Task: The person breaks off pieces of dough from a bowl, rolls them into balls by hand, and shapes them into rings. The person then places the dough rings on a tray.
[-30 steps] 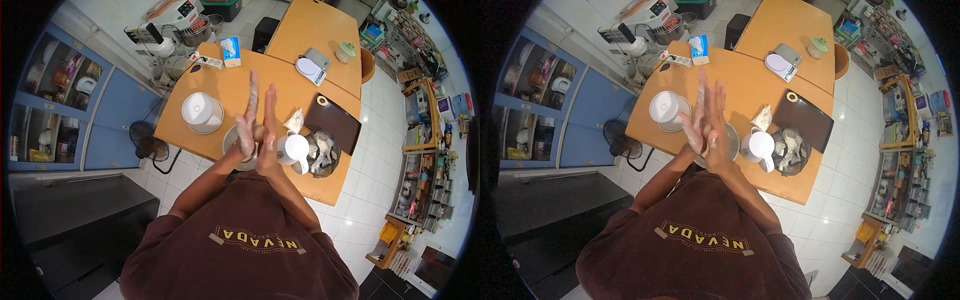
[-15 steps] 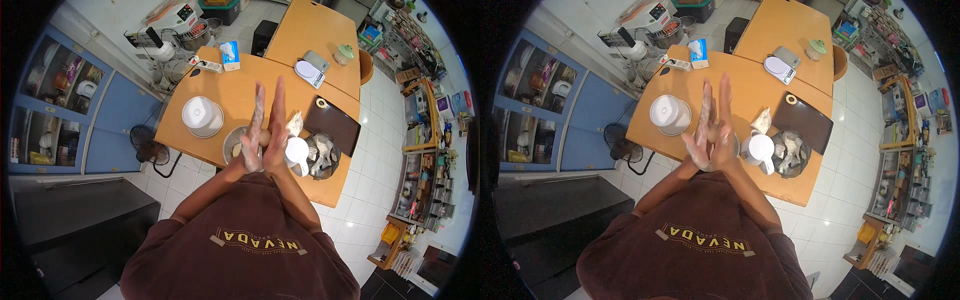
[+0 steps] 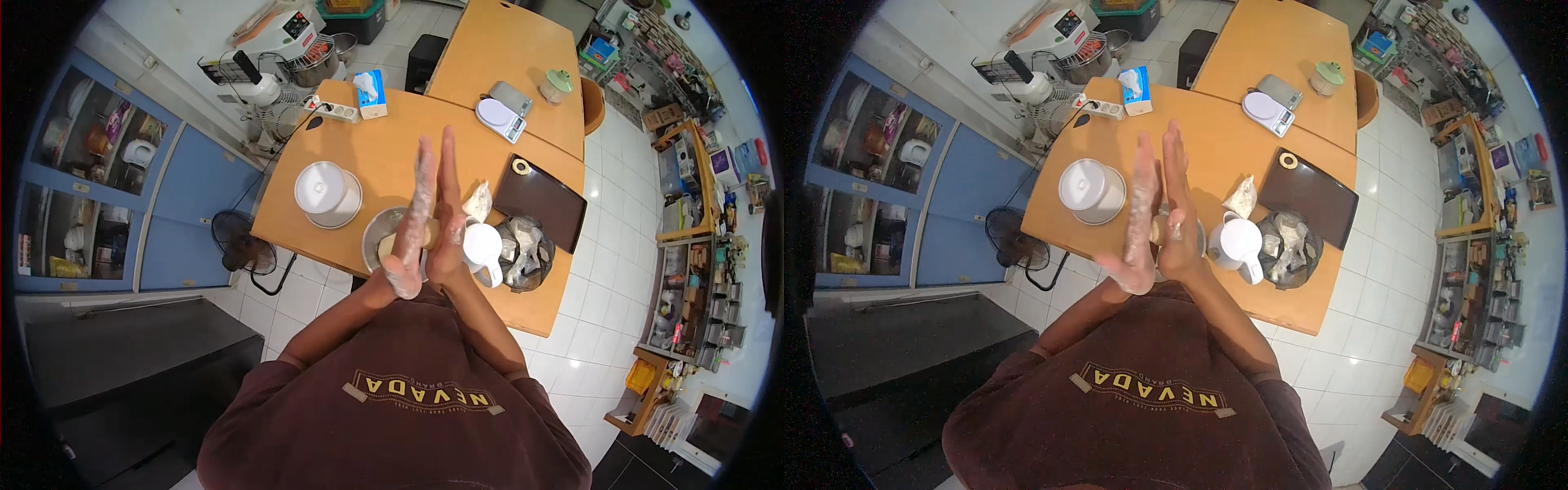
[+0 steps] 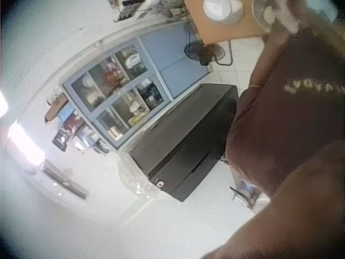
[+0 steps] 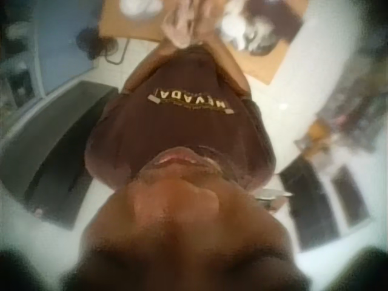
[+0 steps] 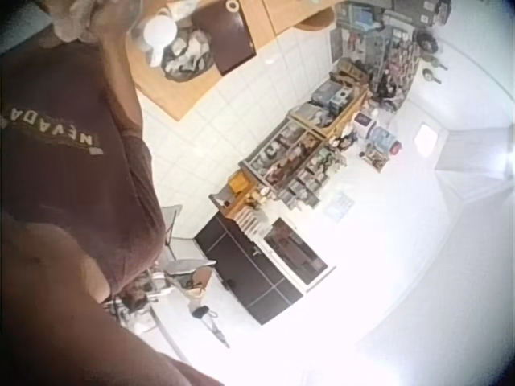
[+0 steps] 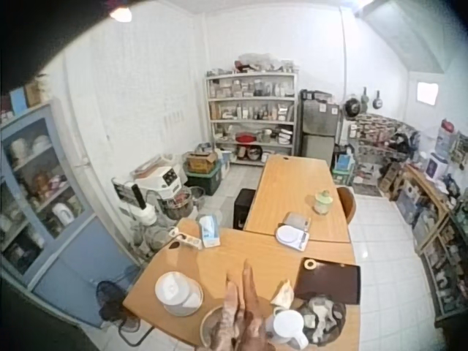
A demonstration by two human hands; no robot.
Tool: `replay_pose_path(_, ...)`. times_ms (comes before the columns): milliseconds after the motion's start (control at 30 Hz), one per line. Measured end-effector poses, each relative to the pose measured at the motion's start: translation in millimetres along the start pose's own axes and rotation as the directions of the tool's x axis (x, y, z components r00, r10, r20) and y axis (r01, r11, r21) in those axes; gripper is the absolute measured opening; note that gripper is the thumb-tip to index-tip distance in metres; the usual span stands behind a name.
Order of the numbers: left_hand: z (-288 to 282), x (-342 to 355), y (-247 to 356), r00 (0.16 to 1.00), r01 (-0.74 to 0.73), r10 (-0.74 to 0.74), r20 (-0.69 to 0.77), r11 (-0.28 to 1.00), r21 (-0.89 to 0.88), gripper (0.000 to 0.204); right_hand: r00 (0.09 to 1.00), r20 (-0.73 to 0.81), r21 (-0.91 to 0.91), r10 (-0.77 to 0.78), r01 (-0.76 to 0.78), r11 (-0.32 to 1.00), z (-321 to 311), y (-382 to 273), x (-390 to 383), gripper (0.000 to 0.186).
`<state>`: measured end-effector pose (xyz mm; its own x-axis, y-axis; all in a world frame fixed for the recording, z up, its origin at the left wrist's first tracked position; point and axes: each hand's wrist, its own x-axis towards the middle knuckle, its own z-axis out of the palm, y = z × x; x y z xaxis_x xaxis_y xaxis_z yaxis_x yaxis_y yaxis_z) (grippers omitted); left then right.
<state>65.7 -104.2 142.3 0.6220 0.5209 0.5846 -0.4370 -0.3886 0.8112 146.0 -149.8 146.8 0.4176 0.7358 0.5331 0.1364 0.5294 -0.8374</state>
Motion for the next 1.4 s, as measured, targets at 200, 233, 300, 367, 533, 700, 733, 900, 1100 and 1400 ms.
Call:
replay_pose_path(200, -8, 9, -6, 0.950, 0.281, -0.287, -0.122, 0.958, -0.064, 0.135, 0.985, 0.162, -0.081, -0.061, 0.074, 0.994, -2, 11, -22, 0.104)
replay_pose_path(233, -7, 7, -9, 0.950, 0.281, -0.287, -0.120, 0.958, -0.064, 0.135, 0.966, 0.222, -0.146, -0.130, 0.165, 0.976, -3, 6, -18, 0.104)
replay_pose_path(300, -3, 1, -14, 0.998, 0.059, -0.059, 0.008, 0.998, 0.006, 0.137, 0.978, 0.155, -0.073, -0.137, 0.149, 0.986, -1, -2, -5, 0.102)
replay_pose_path(367, 6, 1, 5, 0.996, 0.082, -0.082, 0.034, 0.997, -0.003, 0.135, 0.993, 0.001, -0.029, -0.122, 0.122, 0.992, -1, -17, 3, 0.114)
replay_pose_path(533, 0, 13, 7, 0.994, 0.093, -0.097, -0.059, 0.994, -0.059, 0.134, 0.994, 0.088, -0.070, -0.066, 0.072, 0.995, 1, 10, -16, 0.114)
replay_pose_path(700, -4, 0, -26, 0.999, 0.039, -0.040, 0.023, 0.998, 0.053, 0.130, 0.995, 0.022, 0.071, -0.100, 0.099, 0.993, 7, -19, 2, 0.114)
replay_pose_path(733, 2, 1, -15, 0.997, 0.021, -0.026, 0.072, 0.998, 0.059, 0.130, 0.994, -0.009, 0.080, -0.108, 0.108, 0.991, 2, -20, 7, 0.114)
replay_pose_path(900, 4, 11, 2, 0.998, 0.048, -0.053, -0.043, 0.992, -0.113, 0.127, 0.987, 0.055, -0.084, -0.150, 0.154, 0.984, -8, 30, -20, 0.104)
replay_pose_path(1100, -18, 12, -41, 0.971, -0.231, 0.223, 0.083, 0.966, 0.112, 0.113, 0.946, 0.098, -0.163, -0.310, 0.322, 0.932, -1, 24, -8, 0.099)
replay_pose_path(1400, -10, 9, -7, 0.975, 0.107, -0.147, -0.166, 0.968, -0.228, 0.120, 0.970, 0.144, -0.101, -0.197, 0.213, 0.972, 3, 12, -18, 0.097)
